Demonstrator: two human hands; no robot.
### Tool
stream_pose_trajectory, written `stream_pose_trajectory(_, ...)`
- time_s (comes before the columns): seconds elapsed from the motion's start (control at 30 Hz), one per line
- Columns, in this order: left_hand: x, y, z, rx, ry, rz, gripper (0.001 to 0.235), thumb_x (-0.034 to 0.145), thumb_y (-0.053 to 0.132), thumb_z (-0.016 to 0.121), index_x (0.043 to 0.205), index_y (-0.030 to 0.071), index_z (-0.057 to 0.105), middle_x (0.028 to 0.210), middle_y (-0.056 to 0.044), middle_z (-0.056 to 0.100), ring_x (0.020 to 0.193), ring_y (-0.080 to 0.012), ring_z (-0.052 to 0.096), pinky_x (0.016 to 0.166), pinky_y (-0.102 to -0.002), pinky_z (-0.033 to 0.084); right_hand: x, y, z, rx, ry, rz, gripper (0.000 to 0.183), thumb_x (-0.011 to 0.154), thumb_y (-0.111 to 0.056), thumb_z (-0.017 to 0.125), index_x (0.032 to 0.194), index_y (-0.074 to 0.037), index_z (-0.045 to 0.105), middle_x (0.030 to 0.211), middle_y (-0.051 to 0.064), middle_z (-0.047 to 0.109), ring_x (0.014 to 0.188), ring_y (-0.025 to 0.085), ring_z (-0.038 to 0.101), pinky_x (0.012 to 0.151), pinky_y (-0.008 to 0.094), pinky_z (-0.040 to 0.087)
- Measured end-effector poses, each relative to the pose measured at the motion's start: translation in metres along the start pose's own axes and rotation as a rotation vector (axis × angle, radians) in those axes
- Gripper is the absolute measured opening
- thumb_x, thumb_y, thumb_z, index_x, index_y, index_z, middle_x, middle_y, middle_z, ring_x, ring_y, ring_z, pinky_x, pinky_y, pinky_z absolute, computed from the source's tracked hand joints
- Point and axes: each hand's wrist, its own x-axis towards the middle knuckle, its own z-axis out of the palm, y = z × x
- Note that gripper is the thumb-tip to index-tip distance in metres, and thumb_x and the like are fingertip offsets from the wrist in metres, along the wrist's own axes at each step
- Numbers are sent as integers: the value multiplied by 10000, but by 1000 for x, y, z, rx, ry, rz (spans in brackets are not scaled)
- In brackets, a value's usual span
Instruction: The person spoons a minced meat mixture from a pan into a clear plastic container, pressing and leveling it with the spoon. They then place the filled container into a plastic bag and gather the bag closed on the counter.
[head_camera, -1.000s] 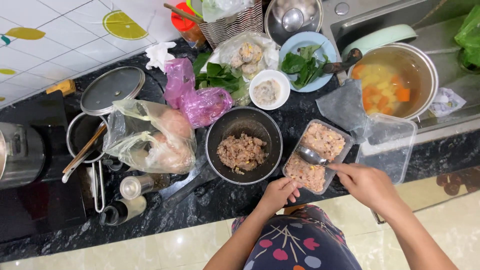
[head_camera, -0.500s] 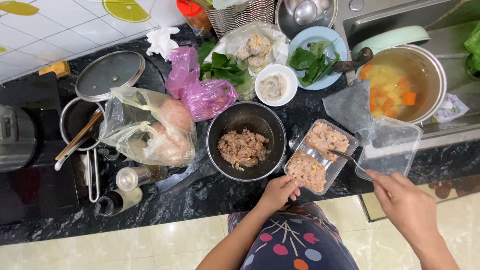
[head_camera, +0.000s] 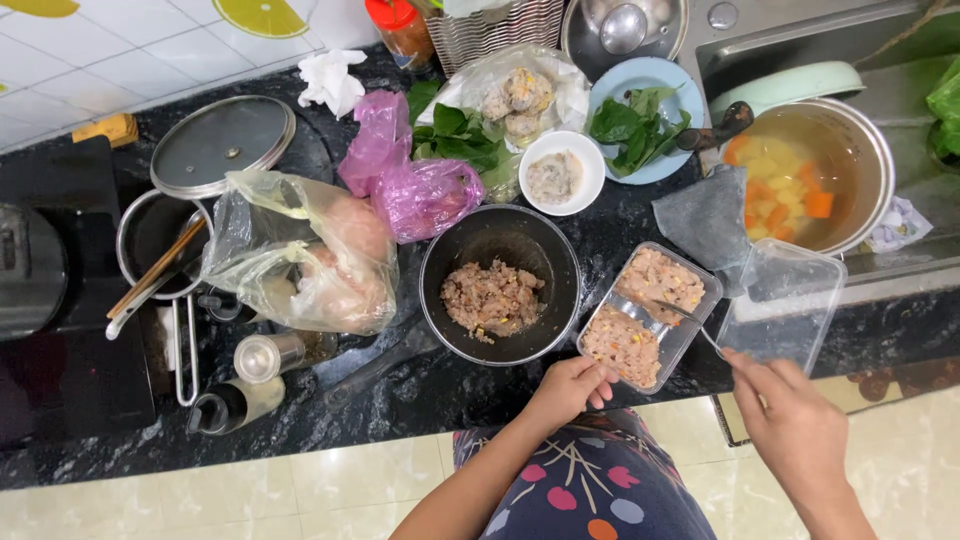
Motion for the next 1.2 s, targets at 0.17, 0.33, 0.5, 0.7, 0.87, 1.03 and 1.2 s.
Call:
stream_pose_trajectory(0.17, 3, 3, 1, 46, -40, -57, 299, 1048, 245, 500, 1100, 58, 726, 843, 2, 699, 682, -65, 605, 600, -230, 467, -5, -8, 17, 116, 78, 24, 258, 953, -204, 703, 1202, -235, 762, 870, 2, 638, 711, 192, 635, 640, 333, 514)
stream_pose_trajectory(0.33, 4, 3, -3, 59, -74, -74, 302, 1053, 263, 503, 1104, 70, 729, 853, 9, 700, 693, -62, 604, 604, -234, 466, -14, -9, 31, 235, 137, 44, 257, 955, -190, 697, 1205, -218, 751, 885, 7, 642, 710, 184, 624, 646, 326, 505)
stream_pose_trajectory(0.5, 3, 3, -4, 63, -77, -116, 286, 1052, 262, 509, 1102, 80, 724, 842, 14, 691, 687, -60, 598, 605, -228, 463, -14, 13, 16, 124, 8, 116, 282, 914, -218, 735, 1190, -251, 778, 772, 21, 613, 610, 183, 582, 607, 337, 491)
stream_pose_trajectory(0.7, 7, -8, -9, -42, -16, 77, 291, 1054, 217, 526, 1028, 1, 720, 795, -28, 682, 662, -86, 598, 634, -237, 498, 37, 25, -47, 13, -160, -129, 239, 839, -264, 743, 1071, -278, 797, 777, 1, 668, 643, 215, 649, 596, 357, 528)
stream_pose_trajectory(0.87, 6, -4, -10, -38, 52, 68, 279, 1045, 191, 531, 1015, -6, 726, 785, -24, 667, 656, -82, 586, 635, -235, 493, 60, 50, -33, -80, -465, -267, 268, 808, -319, 746, 1064, -353, 816, 847, -4, 696, 739, 239, 705, 647, 380, 570)
stream_pose_trajectory(1.03, 2, 2, -6, -42, 76, 41, 263, 1041, 182, 541, 1013, 0, 729, 784, -25, 665, 656, -78, 583, 637, -230, 493, 86, 13, -30, -101, -609, -475, 279, 750, -250, 710, 1003, -308, 812, 973, 37, 717, 837, 282, 718, 697, 414, 583)
stream_pose_trajectory(1.2, 7, -14, -6, -49, 103, 3, 271, 1034, 203, 545, 988, 1, 720, 762, -26, 659, 638, -85, 586, 619, -236, 501, 119, -10, -61, -210, -911, -391, 318, 814, -304, 690, 1110, -355, 795, 916, -64, 725, 872, 198, 737, 748, 384, 587)
